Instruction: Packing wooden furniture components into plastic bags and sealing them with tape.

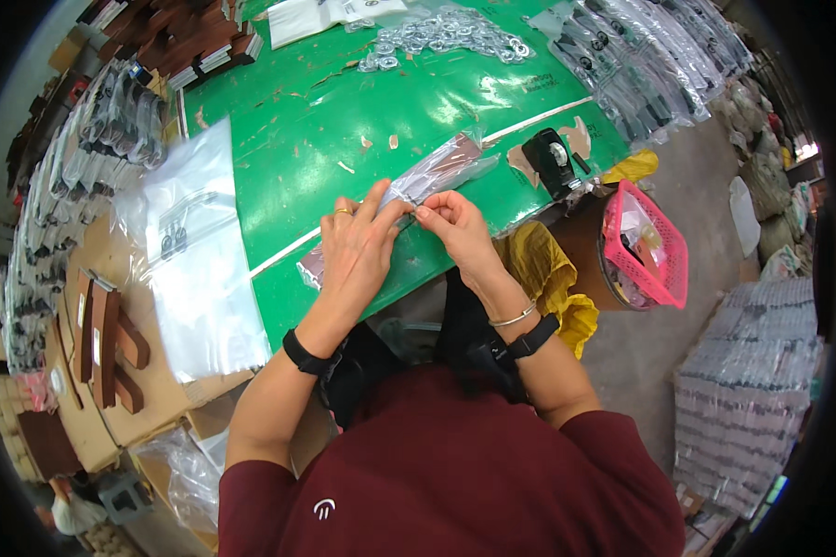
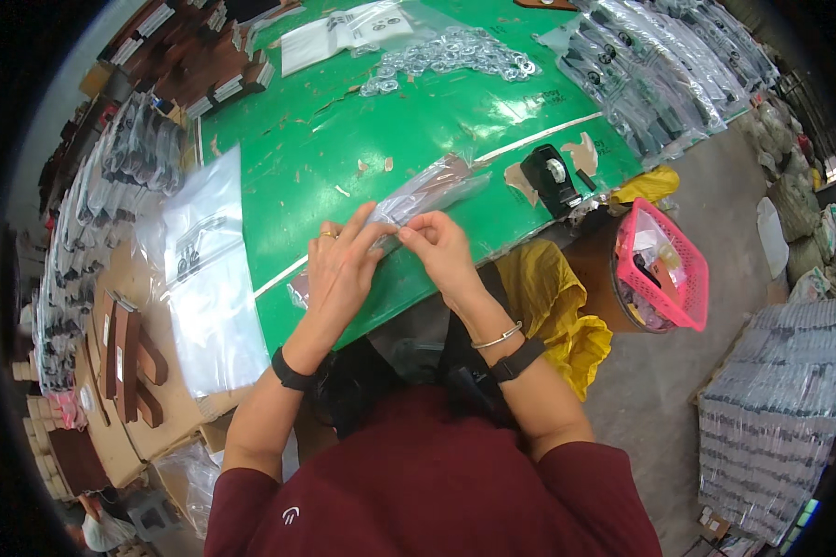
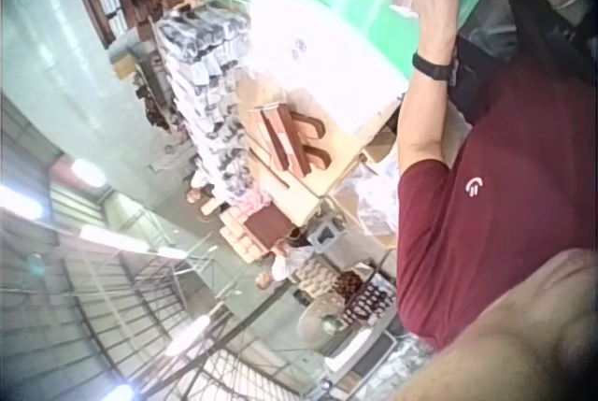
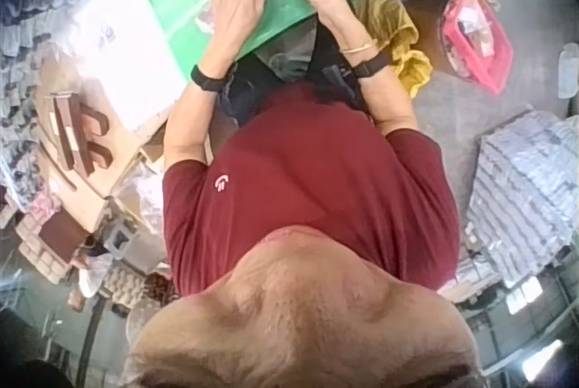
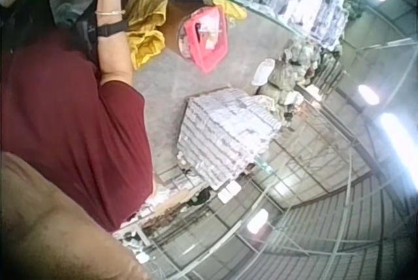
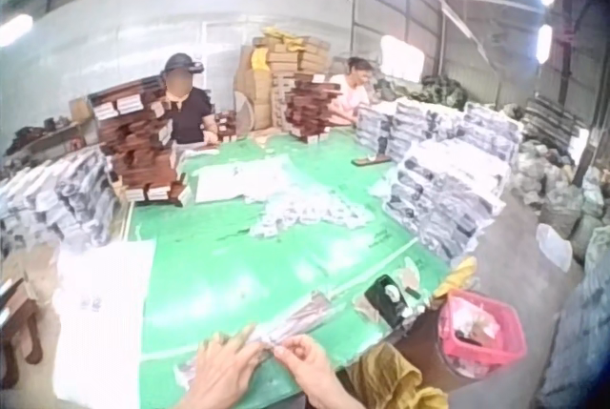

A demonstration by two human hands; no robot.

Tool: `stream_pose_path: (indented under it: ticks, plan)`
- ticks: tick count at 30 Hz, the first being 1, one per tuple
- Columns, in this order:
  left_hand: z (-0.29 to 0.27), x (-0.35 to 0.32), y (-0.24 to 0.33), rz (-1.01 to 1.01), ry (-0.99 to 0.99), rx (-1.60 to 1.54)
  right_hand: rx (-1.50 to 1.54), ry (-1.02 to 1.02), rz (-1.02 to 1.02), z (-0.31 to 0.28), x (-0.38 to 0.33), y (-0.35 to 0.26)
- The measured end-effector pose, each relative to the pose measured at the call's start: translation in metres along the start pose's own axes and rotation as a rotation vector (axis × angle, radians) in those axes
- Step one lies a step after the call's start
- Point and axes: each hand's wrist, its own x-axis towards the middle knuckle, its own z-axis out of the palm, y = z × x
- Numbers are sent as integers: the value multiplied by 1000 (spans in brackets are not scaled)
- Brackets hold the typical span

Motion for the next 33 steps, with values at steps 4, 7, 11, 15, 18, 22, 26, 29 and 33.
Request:
stream_pose_path:
  ticks: [4, 7, 11, 15, 18, 22, 26, 29, 33]
  plan:
    - [0, 3, -4, 2, -6, -35, 16, 17, 20, 4, 2, 0]
    - [-2, 6, -4, -6, -29, -40, 43, 22, 16, 2, 4, 0]
    - [-1, 4, -3, 7, -12, -31, 6, -23, 56, -4, 3, -15]
    - [-1, 3, -2, 24, -14, -10, 16, -19, 93, -6, -1, -15]
    - [-1, 4, -1, 21, -6, -17, 18, 34, 102, -2, -3, -13]
    - [0, 6, -2, 34, 9, -12, 15, 65, 80, 3, -3, -5]
    - [0, 7, -4, 37, 14, -32, 12, 118, -47, 8, 0, 11]
    - [-2, 8, -6, 40, 0, -37, -9, 156, -152, 12, 3, 18]
    - [-1, 9, -11, 32, -14, -64, -70, 192, -233, 16, 6, 26]
